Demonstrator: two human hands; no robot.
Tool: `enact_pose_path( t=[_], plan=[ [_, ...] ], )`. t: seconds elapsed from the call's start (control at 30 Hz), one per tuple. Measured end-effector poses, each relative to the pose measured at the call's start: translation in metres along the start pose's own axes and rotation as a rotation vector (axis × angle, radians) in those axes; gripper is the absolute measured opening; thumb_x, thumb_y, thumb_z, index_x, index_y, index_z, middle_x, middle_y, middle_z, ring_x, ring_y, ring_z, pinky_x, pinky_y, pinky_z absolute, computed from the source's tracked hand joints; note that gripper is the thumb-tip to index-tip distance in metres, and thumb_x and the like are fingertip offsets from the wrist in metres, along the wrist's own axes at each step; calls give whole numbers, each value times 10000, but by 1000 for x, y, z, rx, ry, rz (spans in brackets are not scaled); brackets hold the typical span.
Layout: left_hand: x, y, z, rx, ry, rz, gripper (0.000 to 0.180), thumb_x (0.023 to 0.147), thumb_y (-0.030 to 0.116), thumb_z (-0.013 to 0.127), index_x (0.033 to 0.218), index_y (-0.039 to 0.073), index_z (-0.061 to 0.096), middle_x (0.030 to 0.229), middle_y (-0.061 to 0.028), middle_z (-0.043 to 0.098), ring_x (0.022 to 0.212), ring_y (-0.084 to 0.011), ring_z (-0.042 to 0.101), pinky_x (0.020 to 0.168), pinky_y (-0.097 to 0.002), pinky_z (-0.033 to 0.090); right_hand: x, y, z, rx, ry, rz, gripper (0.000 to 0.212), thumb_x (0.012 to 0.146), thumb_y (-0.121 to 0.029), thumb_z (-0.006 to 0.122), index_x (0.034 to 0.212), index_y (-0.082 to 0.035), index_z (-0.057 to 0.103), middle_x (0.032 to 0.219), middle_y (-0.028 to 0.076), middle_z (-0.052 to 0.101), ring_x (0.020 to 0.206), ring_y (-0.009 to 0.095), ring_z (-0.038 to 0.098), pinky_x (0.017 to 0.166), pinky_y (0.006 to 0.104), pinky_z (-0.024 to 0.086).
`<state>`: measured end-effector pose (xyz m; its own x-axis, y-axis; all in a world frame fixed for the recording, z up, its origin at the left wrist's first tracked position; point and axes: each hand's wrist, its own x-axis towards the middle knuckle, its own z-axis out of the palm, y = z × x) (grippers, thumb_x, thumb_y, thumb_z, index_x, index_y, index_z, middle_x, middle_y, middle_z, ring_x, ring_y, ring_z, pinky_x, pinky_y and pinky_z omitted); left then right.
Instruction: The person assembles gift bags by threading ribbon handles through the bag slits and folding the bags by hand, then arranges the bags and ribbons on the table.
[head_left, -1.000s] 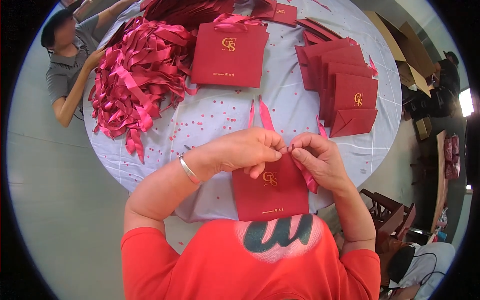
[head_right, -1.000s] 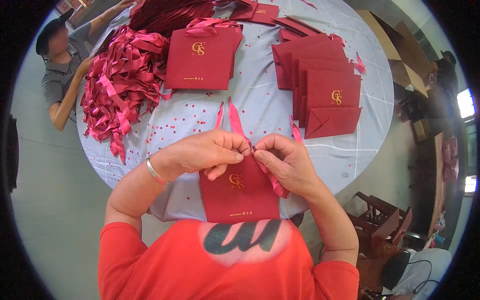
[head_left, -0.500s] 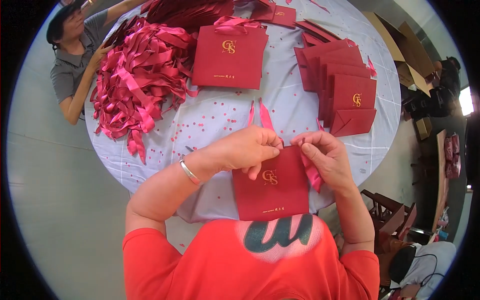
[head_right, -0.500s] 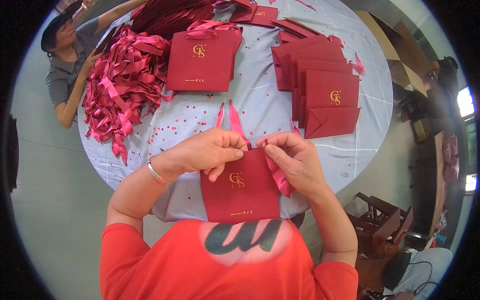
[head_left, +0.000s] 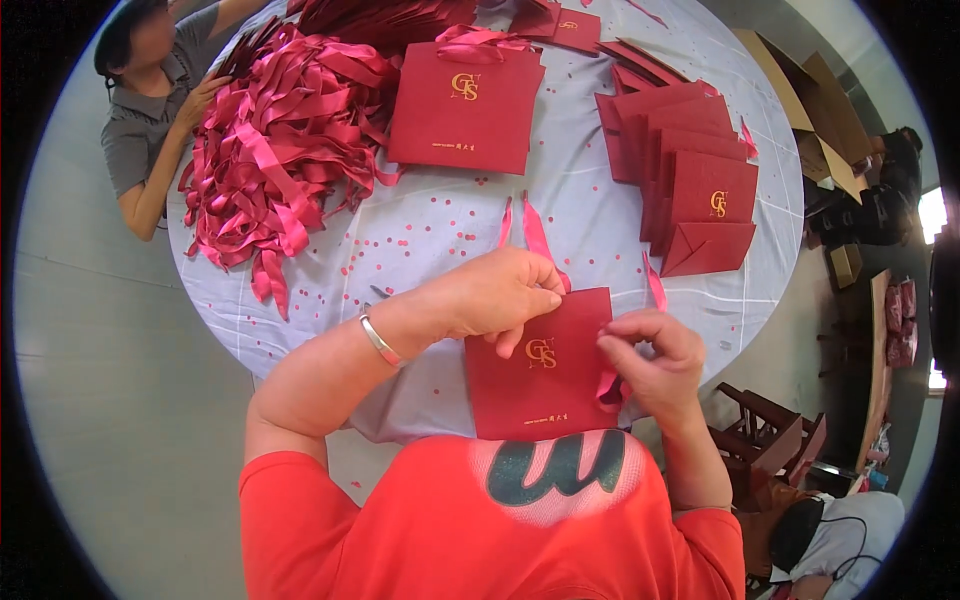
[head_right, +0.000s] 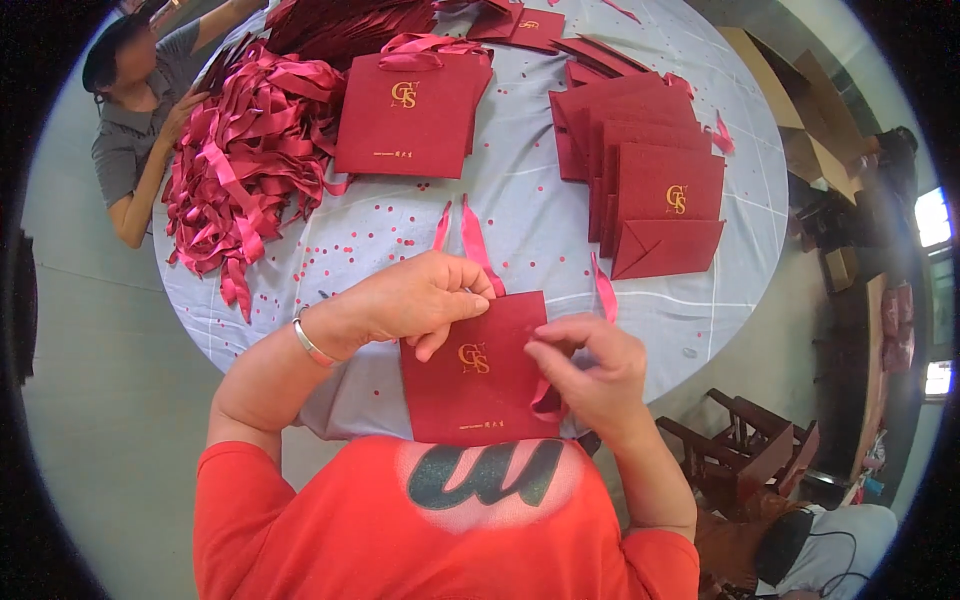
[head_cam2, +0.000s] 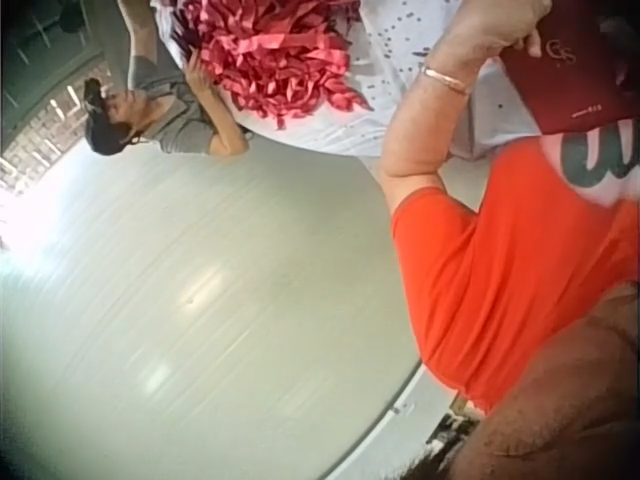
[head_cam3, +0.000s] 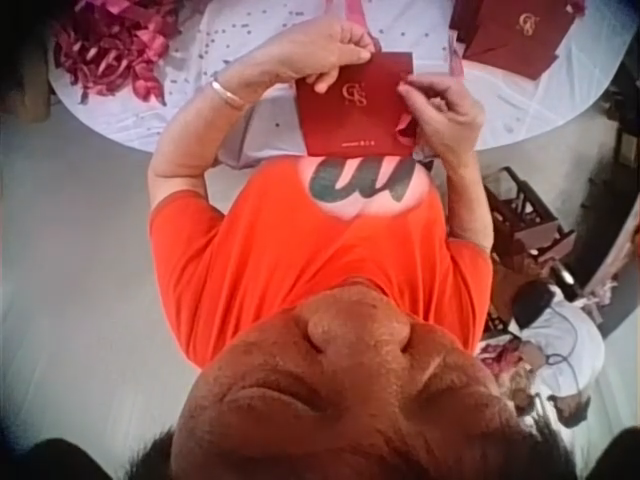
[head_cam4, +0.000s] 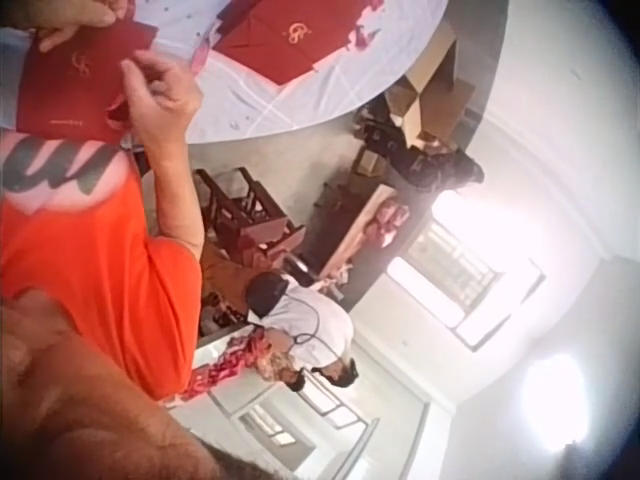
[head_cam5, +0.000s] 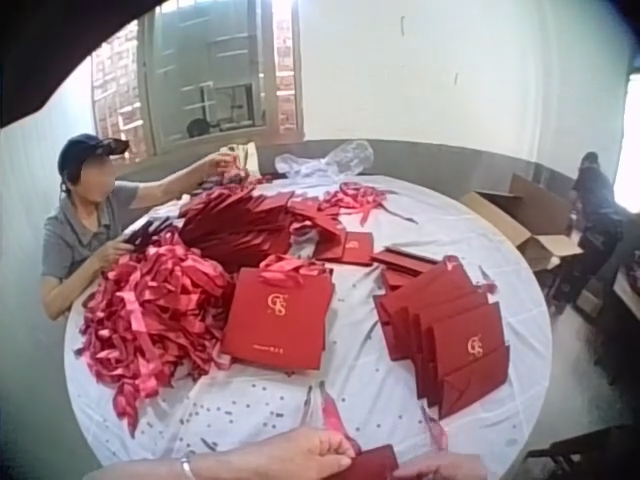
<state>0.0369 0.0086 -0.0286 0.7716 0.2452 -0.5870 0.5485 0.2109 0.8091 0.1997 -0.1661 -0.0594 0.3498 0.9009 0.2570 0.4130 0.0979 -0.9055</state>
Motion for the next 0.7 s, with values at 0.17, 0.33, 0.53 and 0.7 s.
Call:
enact_pose_path(
  t=[0.17, 0.33, 0.53, 0.7],
  plan=[
    [-3, 2, 0, -9, -26, 6, 214, 993, 133, 493, 1148, -6, 541, 650, -18, 586, 399, -101, 546, 357, -231, 361, 4, 2, 12, -267, -15, -380, 201, 712, 49, 764, 880, -33, 690, 787, 108, 655, 660, 232, 646, 546, 311, 497],
    [-5, 2, 0, -17, -23, 11, 250, 988, 113, 472, 1170, -50, 524, 670, -34, 601, 435, -116, 585, 381, -223, 393, 4, 4, 12, -236, -31, -350, 219, 715, 88, 754, 897, -7, 678, 793, 114, 660, 669, 214, 643, 562, 286, 499],
    [-4, 1, -1, 32, -26, 11, 236, 990, 116, 473, 1149, -50, 530, 702, -43, 615, 449, -117, 597, 390, -219, 402, 9, 0, 14, -219, -6, -316, 176, 740, 59, 748, 889, -5, 681, 799, 105, 661, 662, 208, 643, 555, 289, 491],
    [-7, 3, 3, 81, -15, 45, 206, 995, 112, 467, 1126, -33, 531, 702, -43, 616, 456, -115, 601, 395, -222, 408, 15, -10, 18, -243, -5, -234, 150, 749, 31, 749, 877, -12, 683, 791, 104, 663, 655, 230, 649, 561, 314, 501]
  ],
)
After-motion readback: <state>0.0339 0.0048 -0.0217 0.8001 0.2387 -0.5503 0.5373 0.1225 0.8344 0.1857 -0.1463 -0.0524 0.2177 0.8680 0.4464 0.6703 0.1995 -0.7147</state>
